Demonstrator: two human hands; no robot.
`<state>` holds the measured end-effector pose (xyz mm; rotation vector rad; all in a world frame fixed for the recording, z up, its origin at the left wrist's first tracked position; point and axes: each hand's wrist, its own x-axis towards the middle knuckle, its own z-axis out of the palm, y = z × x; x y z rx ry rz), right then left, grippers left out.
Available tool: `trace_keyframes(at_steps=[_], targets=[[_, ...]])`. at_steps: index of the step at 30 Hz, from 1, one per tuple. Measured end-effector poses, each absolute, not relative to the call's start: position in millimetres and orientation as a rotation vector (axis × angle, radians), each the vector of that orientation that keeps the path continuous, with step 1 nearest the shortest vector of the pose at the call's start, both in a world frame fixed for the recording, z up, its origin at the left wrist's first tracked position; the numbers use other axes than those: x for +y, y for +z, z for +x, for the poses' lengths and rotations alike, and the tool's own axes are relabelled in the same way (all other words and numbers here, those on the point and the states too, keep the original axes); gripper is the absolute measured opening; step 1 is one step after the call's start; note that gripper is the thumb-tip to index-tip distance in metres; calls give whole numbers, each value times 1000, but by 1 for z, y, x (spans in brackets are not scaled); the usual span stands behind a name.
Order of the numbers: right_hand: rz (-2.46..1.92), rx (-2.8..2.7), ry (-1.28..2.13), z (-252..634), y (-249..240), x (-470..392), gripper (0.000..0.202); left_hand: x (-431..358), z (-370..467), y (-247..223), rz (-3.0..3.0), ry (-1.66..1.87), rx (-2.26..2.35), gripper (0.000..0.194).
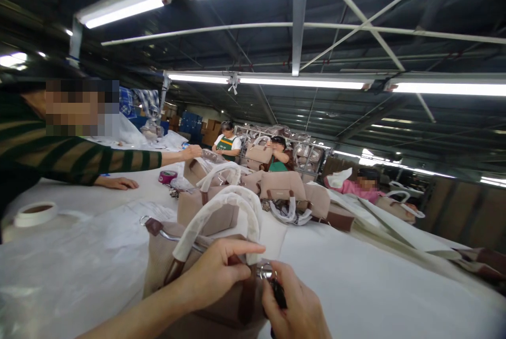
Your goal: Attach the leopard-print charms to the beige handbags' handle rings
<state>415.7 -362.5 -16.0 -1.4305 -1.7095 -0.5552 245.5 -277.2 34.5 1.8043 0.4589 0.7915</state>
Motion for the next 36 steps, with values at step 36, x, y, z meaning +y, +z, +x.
trace_keyframes(at_steps=[36], targets=[[-1187,-1382,1424,414,42,-325,22,-261,251,23,1886,848,323,50]])
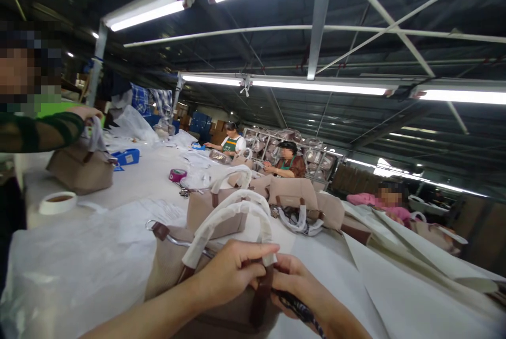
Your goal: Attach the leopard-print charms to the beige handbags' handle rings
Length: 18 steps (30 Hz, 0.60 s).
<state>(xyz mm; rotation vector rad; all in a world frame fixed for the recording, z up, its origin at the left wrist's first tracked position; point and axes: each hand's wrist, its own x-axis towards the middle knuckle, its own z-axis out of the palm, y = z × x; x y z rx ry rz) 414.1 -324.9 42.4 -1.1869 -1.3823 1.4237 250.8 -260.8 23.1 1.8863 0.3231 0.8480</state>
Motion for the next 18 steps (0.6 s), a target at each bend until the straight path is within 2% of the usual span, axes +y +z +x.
trace_keyframes(at_steps=[5,10,14,18], targets=[[-1347,-1246,1515,417,46,-317,14,-266,246,24,2078,898,314,52],[-1388,-1078,1412,411,39,-312,19,-271,244,20,2153,1034,276,49],[-1274,-1262,1491,411,38,-314,23,-268,249,17,1853,960,383,44],[-1170,-1395,1544,415,42,-318,32,-261,254,17,1532,864,392,53]])
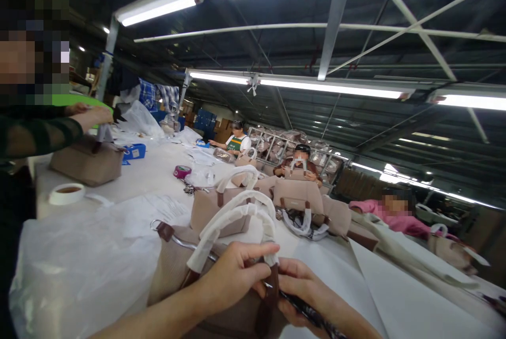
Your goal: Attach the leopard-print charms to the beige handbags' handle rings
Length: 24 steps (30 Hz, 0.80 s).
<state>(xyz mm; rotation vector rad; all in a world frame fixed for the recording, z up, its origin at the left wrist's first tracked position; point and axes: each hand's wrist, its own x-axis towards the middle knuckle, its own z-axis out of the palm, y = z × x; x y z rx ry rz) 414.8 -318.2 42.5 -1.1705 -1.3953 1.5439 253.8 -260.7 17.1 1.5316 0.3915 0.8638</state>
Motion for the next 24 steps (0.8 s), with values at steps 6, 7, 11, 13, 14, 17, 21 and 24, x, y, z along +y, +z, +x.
trace_keyframes(at_steps=[6,7,11,13,14,17,21,24], targets=[[-1341,-1435,1455,424,64,-324,24,-255,249,19,1675,802,377,68],[-1369,-1438,1450,427,67,-326,23,-255,247,20,1761,793,395,75],[-1366,-1465,1377,439,59,-337,30,-257,246,21,1957,816,420,87],[-1280,-1524,1218,440,40,-344,35,-257,248,21,1993,835,422,81],[-1229,-1546,1110,439,28,-347,37,-257,250,20,2009,838,423,80],[-1177,-1451,868,431,-5,-354,44,-257,252,21,2061,853,418,79],[-1226,-1173,996,422,-22,-357,59,-259,249,23,2047,782,335,74],[-1215,-1058,1122,419,-10,-358,60,-261,248,23,2032,782,325,70]])
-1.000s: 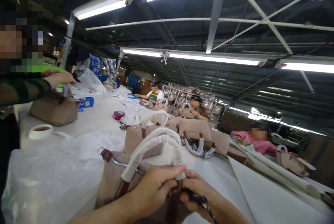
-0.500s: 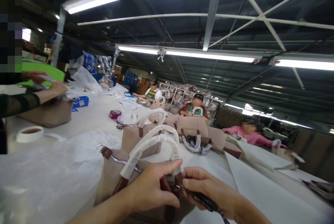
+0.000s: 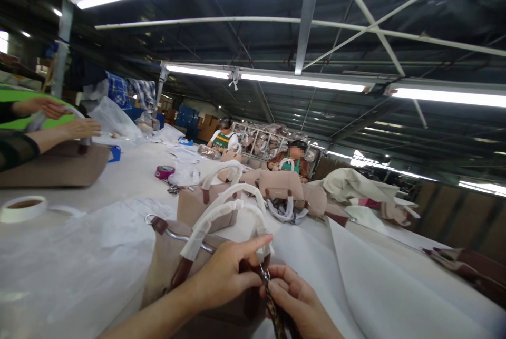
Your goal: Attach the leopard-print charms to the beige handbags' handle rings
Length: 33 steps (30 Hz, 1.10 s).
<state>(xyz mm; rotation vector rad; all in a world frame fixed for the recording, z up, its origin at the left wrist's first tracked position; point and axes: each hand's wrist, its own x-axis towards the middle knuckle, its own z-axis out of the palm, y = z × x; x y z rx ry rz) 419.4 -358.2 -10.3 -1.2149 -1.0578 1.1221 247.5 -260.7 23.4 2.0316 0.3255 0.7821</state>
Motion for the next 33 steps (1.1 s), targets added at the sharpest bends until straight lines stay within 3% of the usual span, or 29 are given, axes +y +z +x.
trace_keyframes(at_steps=[9,17,23,29,33], targets=[[-1325,-884,1569,416,32,-354,52,-259,254,14,2123,870,383,69],[-1449,-1268,1604,425,25,-358,53,-261,255,5,2333,872,323,74],[-1611,-1450,1148,438,49,-365,68,-244,252,9,2204,873,405,82],[-1806,-1611,698,450,33,-374,40,-244,243,17,2237,1003,465,65],[-1758,-1797,490,453,17,-375,32,-252,218,30,2301,1058,522,50]])
